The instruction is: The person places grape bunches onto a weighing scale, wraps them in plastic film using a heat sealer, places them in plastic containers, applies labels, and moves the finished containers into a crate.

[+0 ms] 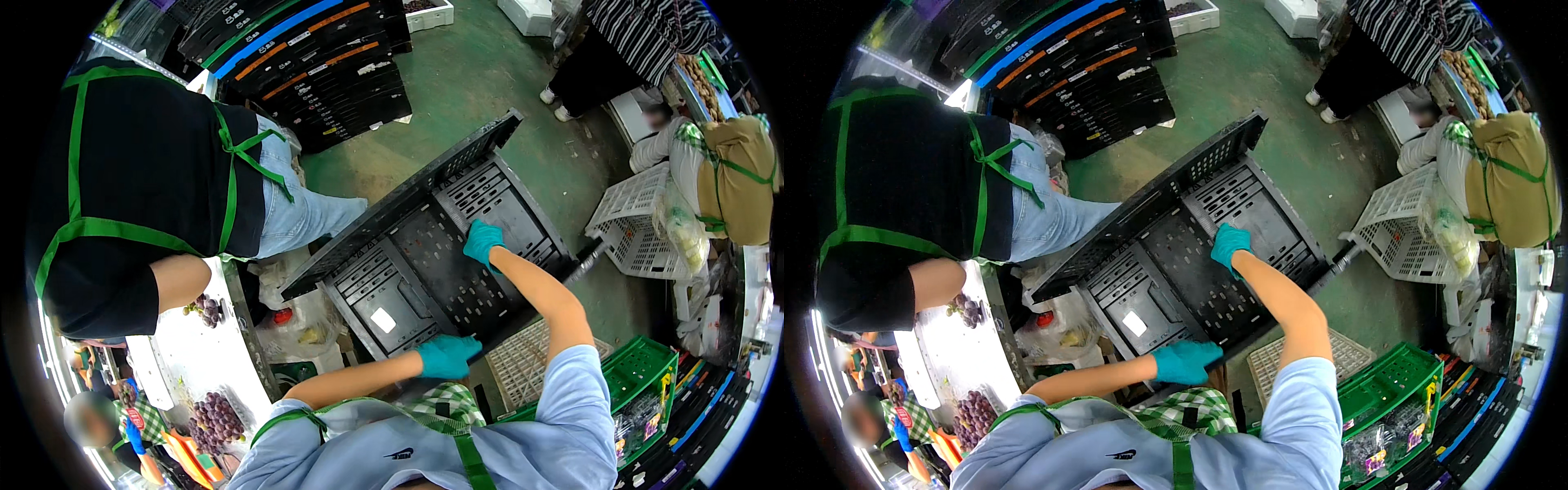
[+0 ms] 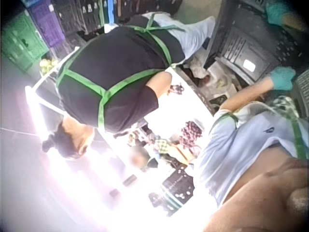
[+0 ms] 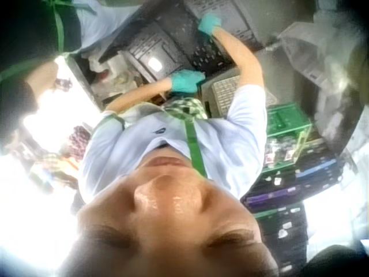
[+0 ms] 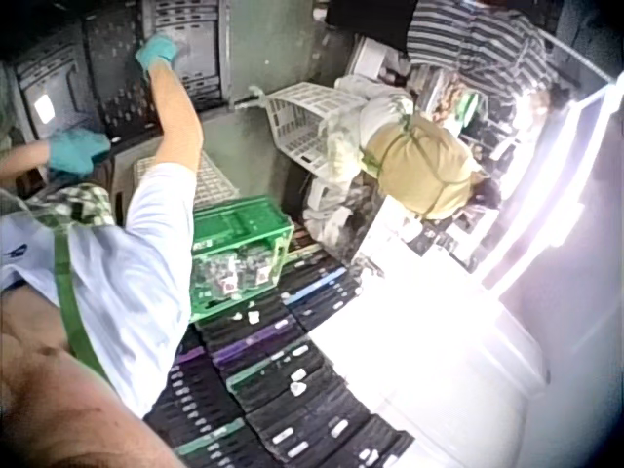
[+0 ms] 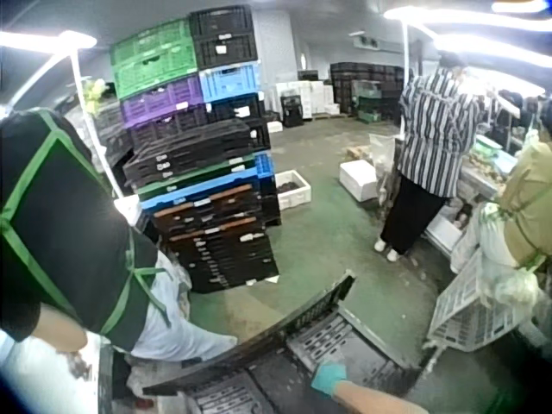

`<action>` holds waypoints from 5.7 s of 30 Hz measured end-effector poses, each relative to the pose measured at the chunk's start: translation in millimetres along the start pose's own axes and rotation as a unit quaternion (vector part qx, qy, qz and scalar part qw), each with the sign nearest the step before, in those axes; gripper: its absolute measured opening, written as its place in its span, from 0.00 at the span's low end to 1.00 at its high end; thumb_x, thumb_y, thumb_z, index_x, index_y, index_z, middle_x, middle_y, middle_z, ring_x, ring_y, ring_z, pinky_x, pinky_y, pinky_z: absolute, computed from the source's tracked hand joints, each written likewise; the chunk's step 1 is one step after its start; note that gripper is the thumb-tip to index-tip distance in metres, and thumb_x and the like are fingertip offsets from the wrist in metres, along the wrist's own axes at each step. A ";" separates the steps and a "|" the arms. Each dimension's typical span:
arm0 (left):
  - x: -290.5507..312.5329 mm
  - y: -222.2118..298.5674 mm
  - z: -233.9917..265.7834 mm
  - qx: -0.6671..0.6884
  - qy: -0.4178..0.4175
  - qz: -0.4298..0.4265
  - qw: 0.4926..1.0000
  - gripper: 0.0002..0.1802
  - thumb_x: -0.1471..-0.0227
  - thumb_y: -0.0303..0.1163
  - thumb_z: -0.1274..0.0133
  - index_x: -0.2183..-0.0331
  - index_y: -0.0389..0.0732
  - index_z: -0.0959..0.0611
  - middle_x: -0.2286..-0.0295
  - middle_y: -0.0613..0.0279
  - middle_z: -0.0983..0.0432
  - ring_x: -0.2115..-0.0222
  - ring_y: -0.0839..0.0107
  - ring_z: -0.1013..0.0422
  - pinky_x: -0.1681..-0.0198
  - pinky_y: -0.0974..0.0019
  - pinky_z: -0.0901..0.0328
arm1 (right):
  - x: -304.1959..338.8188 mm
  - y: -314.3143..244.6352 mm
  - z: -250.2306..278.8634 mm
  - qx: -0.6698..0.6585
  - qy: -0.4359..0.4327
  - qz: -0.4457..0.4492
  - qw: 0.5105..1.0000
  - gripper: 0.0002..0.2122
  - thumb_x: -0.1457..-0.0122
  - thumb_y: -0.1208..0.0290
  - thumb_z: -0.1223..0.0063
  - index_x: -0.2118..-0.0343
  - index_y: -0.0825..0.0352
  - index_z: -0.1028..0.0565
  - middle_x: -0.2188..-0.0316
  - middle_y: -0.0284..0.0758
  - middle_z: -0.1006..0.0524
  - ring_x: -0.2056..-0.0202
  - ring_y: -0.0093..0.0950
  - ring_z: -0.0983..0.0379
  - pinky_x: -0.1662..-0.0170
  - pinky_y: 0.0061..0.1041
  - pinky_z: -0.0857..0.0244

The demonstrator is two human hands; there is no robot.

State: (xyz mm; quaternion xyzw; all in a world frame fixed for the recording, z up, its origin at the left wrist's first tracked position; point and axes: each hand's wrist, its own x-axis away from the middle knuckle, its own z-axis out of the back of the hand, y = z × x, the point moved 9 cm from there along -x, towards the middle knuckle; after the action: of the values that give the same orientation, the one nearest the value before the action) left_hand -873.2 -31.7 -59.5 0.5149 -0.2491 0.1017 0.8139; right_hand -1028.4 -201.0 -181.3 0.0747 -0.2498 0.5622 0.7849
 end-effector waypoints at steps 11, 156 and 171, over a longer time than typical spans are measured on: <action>-37.9 -70.0 0.8 -0.184 0.293 0.048 0.937 0.13 0.60 0.39 0.54 0.71 0.42 0.25 0.70 0.54 0.31 0.65 0.56 0.37 0.60 0.55 0.45 | 46.2 135.2 186.2 -0.079 0.220 -0.134 0.963 0.13 0.58 0.67 0.53 0.68 0.66 0.32 0.73 0.47 0.28 0.70 0.45 0.30 0.67 0.37 0.37; 455.2 30.8 -134.9 0.552 0.623 -0.106 0.544 0.17 0.58 0.23 0.48 0.62 0.36 0.29 0.67 0.65 0.30 0.66 0.79 0.34 0.60 0.74 0.39 | 490.1 -412.5 90.8 -0.492 0.109 0.496 0.707 0.18 0.57 0.85 0.59 0.62 0.63 0.27 0.68 0.35 0.26 0.68 0.29 0.29 0.63 0.23 0.35; 487.6 11.6 -155.1 0.406 0.752 -0.001 0.519 0.19 0.59 0.30 0.45 0.63 0.38 0.30 0.77 0.66 0.31 0.74 0.80 0.34 0.69 0.76 0.38 | 497.0 -429.4 71.7 -0.448 0.073 0.518 0.725 0.12 0.57 0.85 0.55 0.68 0.69 0.26 0.70 0.35 0.26 0.69 0.26 0.31 0.65 0.21 0.38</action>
State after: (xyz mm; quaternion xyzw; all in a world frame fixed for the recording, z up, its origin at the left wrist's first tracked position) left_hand -414.5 67.0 144.8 0.5215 0.5250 0.5402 0.4008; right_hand -534.7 37.3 187.5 -0.4684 -0.4140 0.7078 0.3290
